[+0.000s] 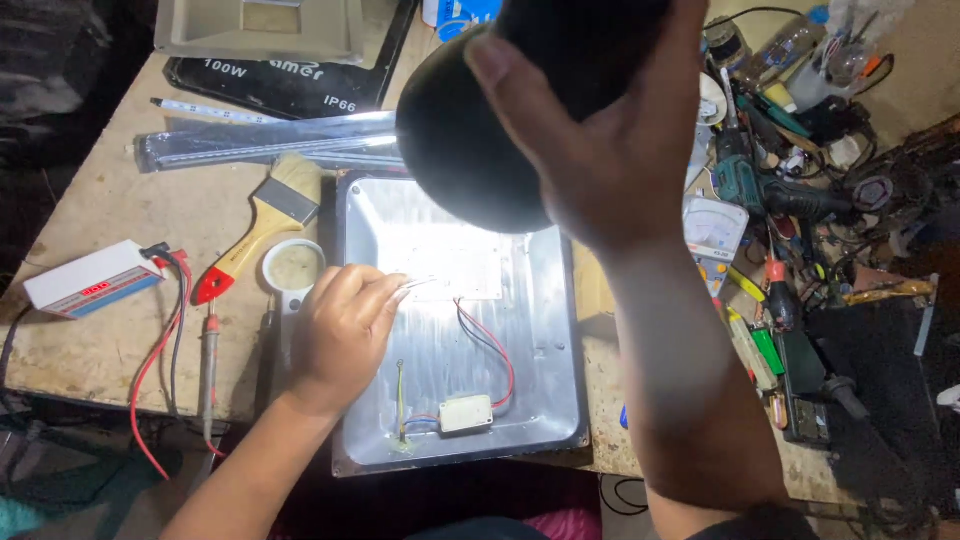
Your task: Testing and soldering components on an LED floodlight panel at a repair workbench.
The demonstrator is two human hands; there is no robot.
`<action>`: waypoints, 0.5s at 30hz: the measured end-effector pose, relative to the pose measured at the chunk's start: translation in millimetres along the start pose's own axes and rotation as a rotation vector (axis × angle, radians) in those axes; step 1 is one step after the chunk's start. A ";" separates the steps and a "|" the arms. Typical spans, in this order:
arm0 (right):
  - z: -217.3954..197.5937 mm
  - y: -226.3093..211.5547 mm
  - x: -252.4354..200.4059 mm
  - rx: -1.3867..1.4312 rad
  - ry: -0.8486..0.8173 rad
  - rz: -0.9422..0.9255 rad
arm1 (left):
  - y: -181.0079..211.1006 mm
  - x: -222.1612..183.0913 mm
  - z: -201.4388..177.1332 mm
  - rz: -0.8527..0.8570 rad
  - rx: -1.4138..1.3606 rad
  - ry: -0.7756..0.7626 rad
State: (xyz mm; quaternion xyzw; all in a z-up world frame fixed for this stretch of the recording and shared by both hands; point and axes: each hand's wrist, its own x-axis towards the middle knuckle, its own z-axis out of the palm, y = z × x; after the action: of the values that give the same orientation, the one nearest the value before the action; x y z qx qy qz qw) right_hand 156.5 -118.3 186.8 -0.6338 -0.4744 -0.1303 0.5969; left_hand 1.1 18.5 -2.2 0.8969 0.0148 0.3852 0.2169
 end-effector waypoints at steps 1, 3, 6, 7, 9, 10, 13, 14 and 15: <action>-0.7 8.5 0.2 0.039 0.034 -0.026 | -2.3 -2.0 0.9 0.002 0.010 -0.002; -2.1 16.1 -1.2 0.078 0.064 -0.052 | -4.9 -5.0 1.8 0.000 0.018 -0.002; -2.9 11.3 -8.3 0.034 0.046 -0.046 | -5.1 -8.3 -1.3 -0.015 0.023 -0.014; -2.7 9.0 -11.2 -0.003 0.037 0.050 | -4.3 -8.8 -3.2 -0.018 0.016 -0.020; -6.4 3.1 -12.9 -0.050 0.034 0.139 | -4.0 -8.4 -5.1 -0.012 0.004 -0.019; -9.9 -0.5 -12.3 -0.099 -0.047 0.097 | -4.2 -8.6 -5.4 -0.019 0.003 -0.030; -23.2 -12.2 -14.0 -0.194 -0.168 0.067 | -2.2 -5.4 -8.3 -0.018 0.000 -0.039; -27.5 -16.0 -15.3 -0.231 -0.216 0.085 | -1.0 -4.4 -10.2 -0.022 0.004 -0.040; -37.9 -10.6 -21.8 -0.234 -0.211 0.081 | -0.8 -1.9 -9.9 -0.015 0.003 -0.038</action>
State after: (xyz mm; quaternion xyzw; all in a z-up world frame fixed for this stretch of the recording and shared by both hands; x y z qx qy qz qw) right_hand 152.4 -163.1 187.1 -0.7277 -0.4900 -0.0933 0.4708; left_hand -7.0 22.6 2.2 0.9043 0.0180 0.3663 0.2186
